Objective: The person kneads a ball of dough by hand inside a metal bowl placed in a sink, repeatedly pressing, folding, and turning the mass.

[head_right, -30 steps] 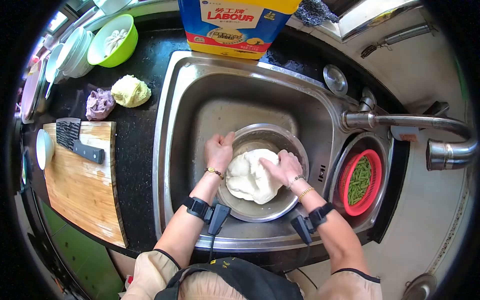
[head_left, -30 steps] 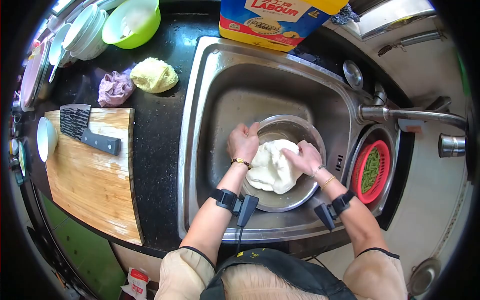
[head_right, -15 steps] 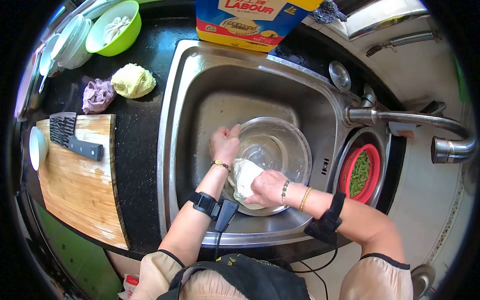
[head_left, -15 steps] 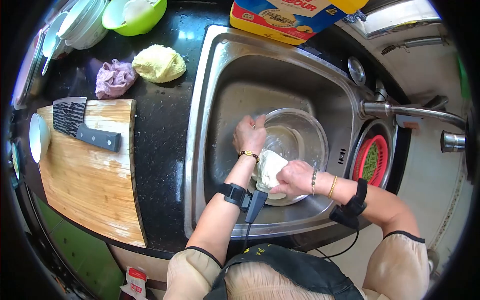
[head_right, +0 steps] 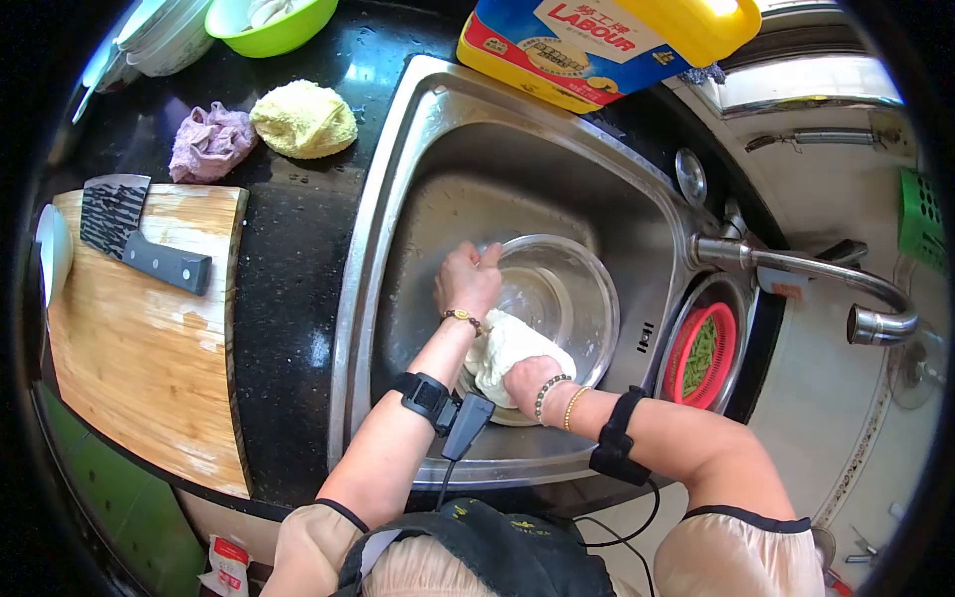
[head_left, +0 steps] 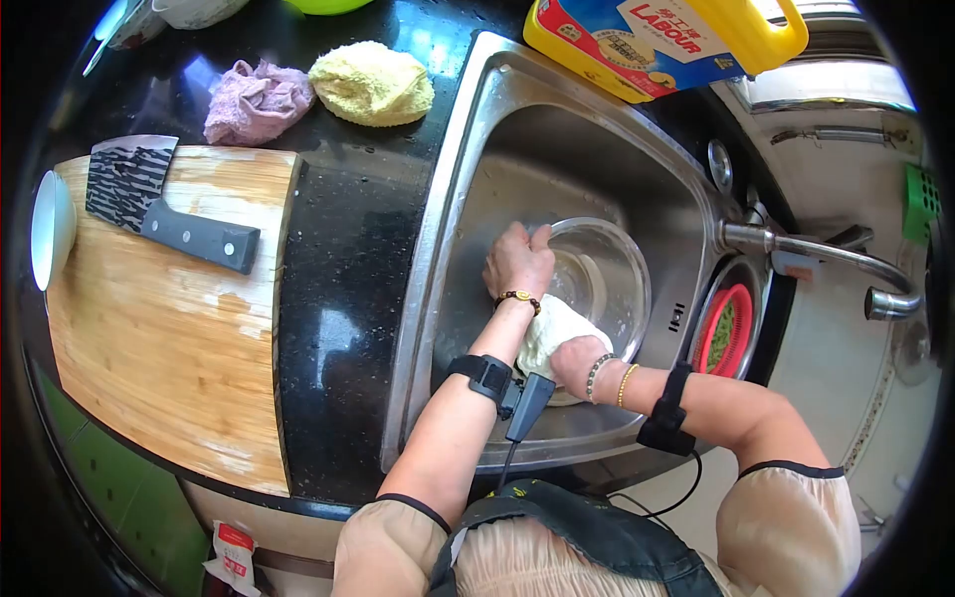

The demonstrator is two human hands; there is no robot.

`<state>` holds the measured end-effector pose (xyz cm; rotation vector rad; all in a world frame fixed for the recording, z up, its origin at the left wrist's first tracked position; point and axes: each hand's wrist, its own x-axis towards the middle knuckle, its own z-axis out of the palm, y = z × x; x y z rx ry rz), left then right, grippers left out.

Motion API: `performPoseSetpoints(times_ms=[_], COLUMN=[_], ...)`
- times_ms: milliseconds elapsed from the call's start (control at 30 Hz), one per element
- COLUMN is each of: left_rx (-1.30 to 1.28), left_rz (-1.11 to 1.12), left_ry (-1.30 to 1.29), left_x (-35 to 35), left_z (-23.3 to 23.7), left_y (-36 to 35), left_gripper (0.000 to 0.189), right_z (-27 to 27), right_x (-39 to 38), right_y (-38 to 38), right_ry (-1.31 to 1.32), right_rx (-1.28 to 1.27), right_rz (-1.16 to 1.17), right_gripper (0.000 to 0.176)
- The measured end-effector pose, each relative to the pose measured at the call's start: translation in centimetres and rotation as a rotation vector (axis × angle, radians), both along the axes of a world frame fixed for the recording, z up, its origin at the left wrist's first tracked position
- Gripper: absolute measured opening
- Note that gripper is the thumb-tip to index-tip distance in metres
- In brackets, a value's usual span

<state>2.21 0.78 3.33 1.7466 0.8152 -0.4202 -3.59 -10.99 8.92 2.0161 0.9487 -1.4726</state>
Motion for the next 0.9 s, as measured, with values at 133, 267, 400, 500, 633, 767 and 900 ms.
performPoseSetpoints(times_ms=[133,267,400,500,633,767,900], left_rx=[0.035,0.084,0.048,0.060,0.080,0.076,0.086], left_rz=[0.001,0.000,-0.013,0.000,-0.010,0.012,0.032], left_ry=[0.001,-0.035,0.019,-0.024,-0.019,-0.106,-0.140], left_x=[0.1,-0.2,0.0,-0.2,0.2,-0.4,-0.2], left_z=[-0.2,-0.8,-1.0,-1.7,-1.9,-2.1,-2.5], left_y=[-0.2,-0.5,-0.3,-0.5,-0.5,-0.5,-0.6], left_gripper=[0.035,0.037,0.039,0.040,0.041,0.041,0.044], right_z=[-1.1,-2.4,-3.3,-3.8,-4.7,-3.8,0.6], right_x=[-0.9,-0.8,1.0,2.3,3.5,3.1,3.9], right_y=[-1.4,-3.1,-4.5,-5.3,-6.3,-6.9,-4.4], right_ry=[-0.069,-0.096,-0.116,-0.142,-0.212,-0.156,-0.108], right_rx=[-0.008,0.018,0.007,0.031,0.023,0.102,0.124], right_rz=[-0.019,-0.067,-0.057,-0.062,-0.207,-0.177,-0.008], right_gripper=[0.013,0.014,0.017,0.016,0.016,0.016,0.016])
